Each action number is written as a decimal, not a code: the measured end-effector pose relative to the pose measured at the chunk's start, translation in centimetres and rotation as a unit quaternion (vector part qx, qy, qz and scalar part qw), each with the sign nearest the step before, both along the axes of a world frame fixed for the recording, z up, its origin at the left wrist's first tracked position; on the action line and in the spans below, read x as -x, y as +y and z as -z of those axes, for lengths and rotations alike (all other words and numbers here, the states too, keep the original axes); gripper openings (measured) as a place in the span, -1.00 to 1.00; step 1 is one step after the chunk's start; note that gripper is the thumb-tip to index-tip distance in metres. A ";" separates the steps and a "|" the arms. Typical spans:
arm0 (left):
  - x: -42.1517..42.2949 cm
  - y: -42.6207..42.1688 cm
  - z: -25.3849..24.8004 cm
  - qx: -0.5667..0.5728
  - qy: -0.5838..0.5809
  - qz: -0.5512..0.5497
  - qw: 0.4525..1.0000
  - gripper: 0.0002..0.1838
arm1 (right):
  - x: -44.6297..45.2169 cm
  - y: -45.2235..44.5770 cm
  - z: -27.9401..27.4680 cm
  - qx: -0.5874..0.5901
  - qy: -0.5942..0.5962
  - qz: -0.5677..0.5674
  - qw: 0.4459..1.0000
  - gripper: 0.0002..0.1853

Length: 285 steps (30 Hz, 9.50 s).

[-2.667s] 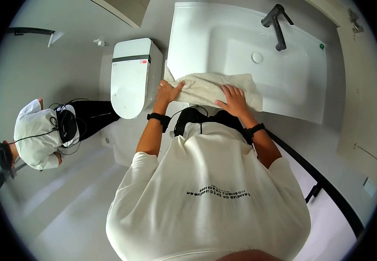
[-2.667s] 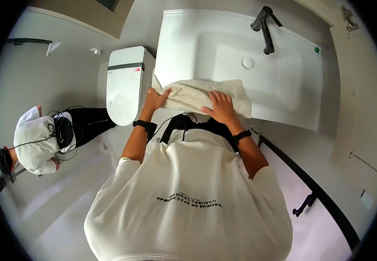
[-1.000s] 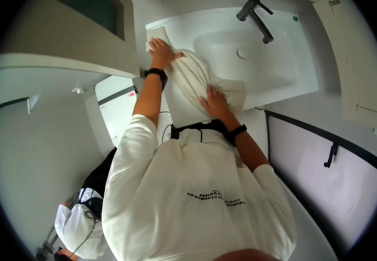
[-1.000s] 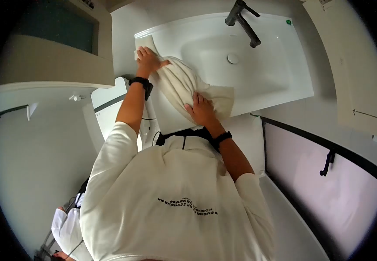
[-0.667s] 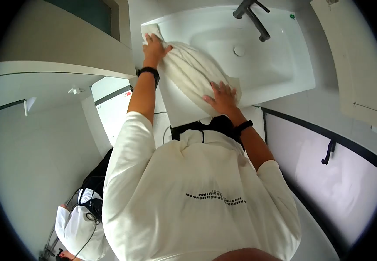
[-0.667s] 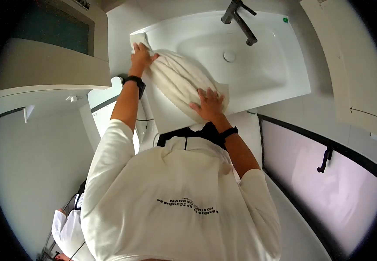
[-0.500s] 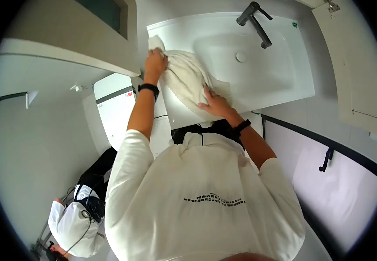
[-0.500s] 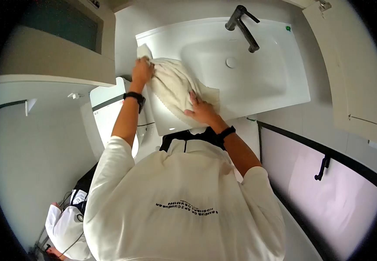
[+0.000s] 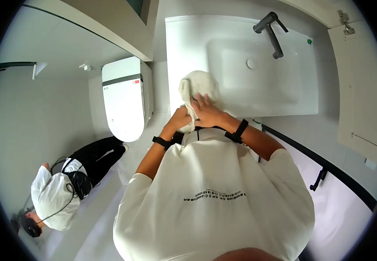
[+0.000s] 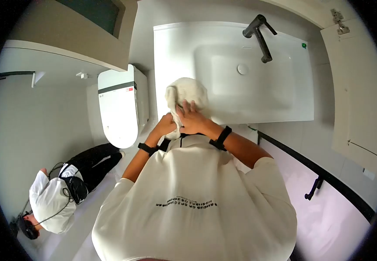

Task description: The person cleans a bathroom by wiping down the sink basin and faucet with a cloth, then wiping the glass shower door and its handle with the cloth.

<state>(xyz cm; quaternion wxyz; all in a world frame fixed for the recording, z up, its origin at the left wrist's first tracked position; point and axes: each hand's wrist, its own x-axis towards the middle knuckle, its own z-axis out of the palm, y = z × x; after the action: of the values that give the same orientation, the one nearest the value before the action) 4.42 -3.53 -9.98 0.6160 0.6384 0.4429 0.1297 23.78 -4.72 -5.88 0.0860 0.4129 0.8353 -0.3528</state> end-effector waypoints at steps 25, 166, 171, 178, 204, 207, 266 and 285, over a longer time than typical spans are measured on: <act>0.0 -3.4 -0.4 -0.031 0.133 -0.096 0.986 0.35 | -13.6 15.6 6.5 -0.081 0.076 0.304 0.946 0.00; -14.0 -7.0 -6.0 -0.105 0.061 0.241 0.963 -0.21 | -16.7 -8.5 -1.8 0.323 0.239 0.398 0.825 -0.57; -15.6 -3.5 -6.4 -0.184 0.056 0.260 0.946 -0.45 | -16.7 -7.4 -4.5 0.293 0.192 0.474 0.808 -0.57; -10.1 2.1 -2.8 -0.006 -0.124 -0.015 0.992 -0.65 | -18.3 0.7 -10.3 0.141 0.317 0.544 0.764 -0.45; -15.3 7.2 -1.8 0.207 -0.115 -0.174 0.956 -0.65 | -17.9 12.2 -12.3 0.056 0.453 0.533 0.713 -0.36; -14.9 8.0 -3.3 0.283 -0.132 -0.178 0.933 -0.68 | -17.3 11.9 -11.9 0.044 0.467 0.534 0.703 -0.30; -15.3 10.9 1.7 -0.086 0.327 -0.021 0.941 -0.11 | -11.0 9.2 3.5 0.178 0.432 0.569 0.677 -0.64; -13.7 9.4 3.5 0.077 -0.123 -0.057 0.988 -0.27 | -10.3 8.4 3.7 0.428 0.527 0.617 0.398 -0.41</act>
<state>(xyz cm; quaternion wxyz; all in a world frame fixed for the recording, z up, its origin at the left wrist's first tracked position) 18.17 5.83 -13.52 0.7047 0.5422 0.4076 0.2078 34.09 3.65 -9.55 -0.4467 0.4566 -0.0279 -0.7689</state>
